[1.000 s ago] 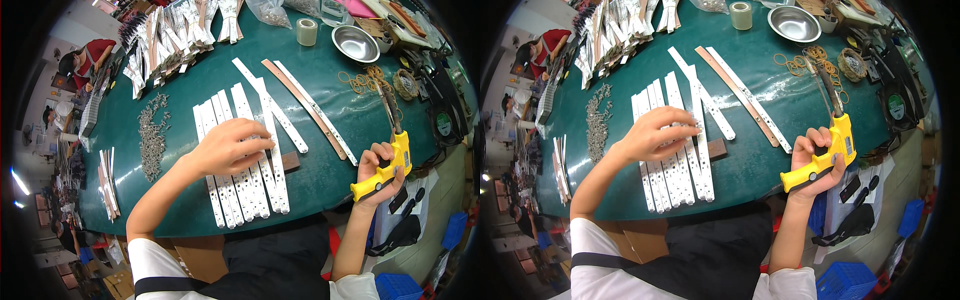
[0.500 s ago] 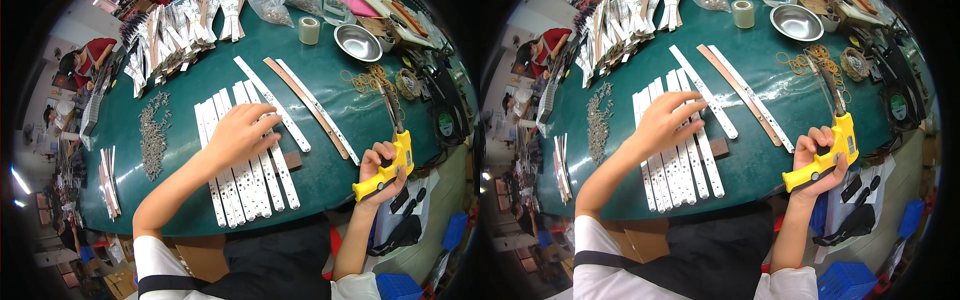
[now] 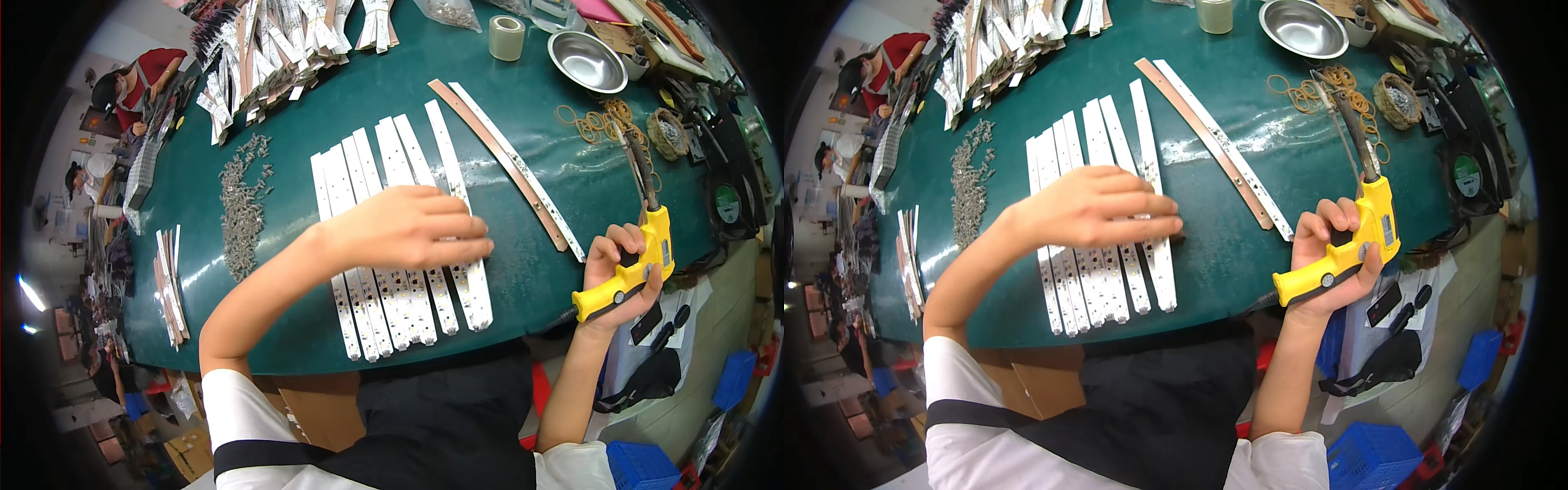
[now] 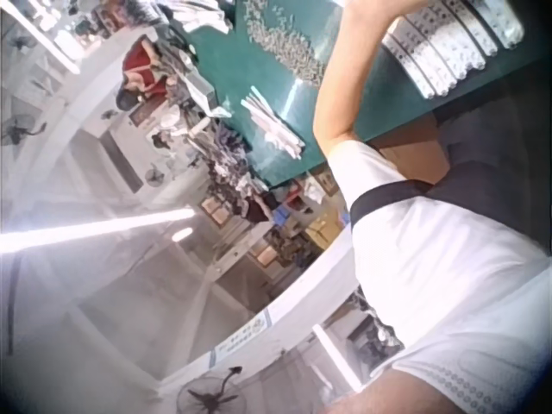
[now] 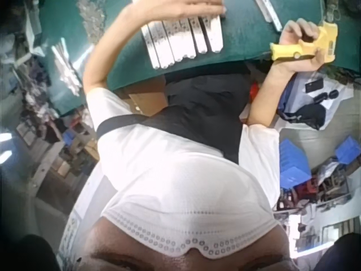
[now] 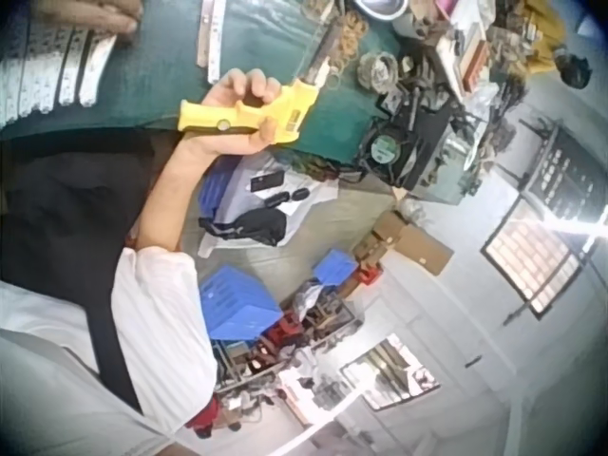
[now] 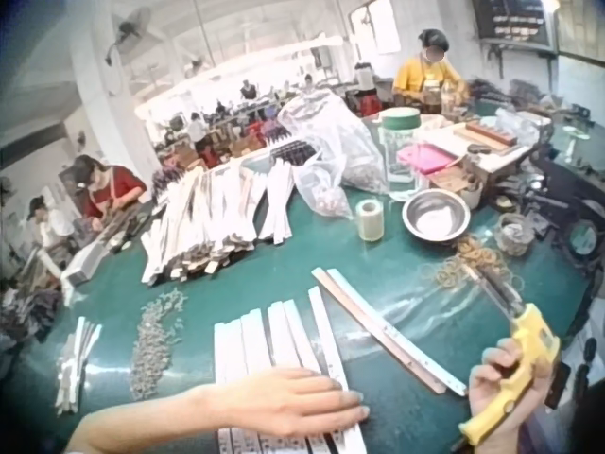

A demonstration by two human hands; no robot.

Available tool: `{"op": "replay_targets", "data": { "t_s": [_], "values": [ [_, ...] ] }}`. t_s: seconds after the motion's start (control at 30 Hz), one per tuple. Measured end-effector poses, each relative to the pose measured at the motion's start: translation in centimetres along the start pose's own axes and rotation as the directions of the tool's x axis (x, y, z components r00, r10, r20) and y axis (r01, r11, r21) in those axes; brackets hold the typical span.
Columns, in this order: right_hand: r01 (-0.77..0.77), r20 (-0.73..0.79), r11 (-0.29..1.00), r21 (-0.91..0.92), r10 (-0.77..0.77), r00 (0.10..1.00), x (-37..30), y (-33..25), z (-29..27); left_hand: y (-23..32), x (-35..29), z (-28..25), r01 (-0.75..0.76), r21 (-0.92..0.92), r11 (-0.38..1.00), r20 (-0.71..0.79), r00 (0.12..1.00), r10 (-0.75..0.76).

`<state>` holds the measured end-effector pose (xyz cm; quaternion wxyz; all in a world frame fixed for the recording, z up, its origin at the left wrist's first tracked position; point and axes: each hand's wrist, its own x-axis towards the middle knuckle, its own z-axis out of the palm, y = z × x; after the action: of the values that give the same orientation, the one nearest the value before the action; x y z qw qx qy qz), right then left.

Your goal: The person sets aside finished LED strips, aligns a new batch of LED strips on a table, and attaches small components to them using a soldering gun.

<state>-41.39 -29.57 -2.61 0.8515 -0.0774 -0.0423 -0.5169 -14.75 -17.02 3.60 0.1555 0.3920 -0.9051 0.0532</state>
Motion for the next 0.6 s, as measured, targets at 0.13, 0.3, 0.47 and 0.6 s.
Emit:
{"op": "replay_targets", "data": {
  "t_s": [0.13,0.3,0.47,0.6],
  "values": [
    [-0.019,0.012,0.999,0.028,0.019,1.000,0.0,-0.2,0.1,1.5,-0.5,0.2,0.067,-0.060,0.996,0.042,0.997,-0.064],
    [0.017,-0.019,1.000,-0.014,-0.017,1.000,-0.1,0.0,-0.2,0.5,-1.4,0.0,0.312,-0.156,0.937,-0.011,0.948,-0.317],
    [-0.002,0.000,1.000,-0.007,0.002,1.000,-0.1,0.0,0.1,1.5,-2.5,1.2,0.558,-0.094,0.825,0.217,0.820,-0.530],
    [-0.002,0.017,1.000,-0.008,0.002,1.000,0.0,0.0,-0.2,2.4,-2.9,1.6,0.550,-0.163,0.819,0.199,0.832,-0.519]
  ]
}}
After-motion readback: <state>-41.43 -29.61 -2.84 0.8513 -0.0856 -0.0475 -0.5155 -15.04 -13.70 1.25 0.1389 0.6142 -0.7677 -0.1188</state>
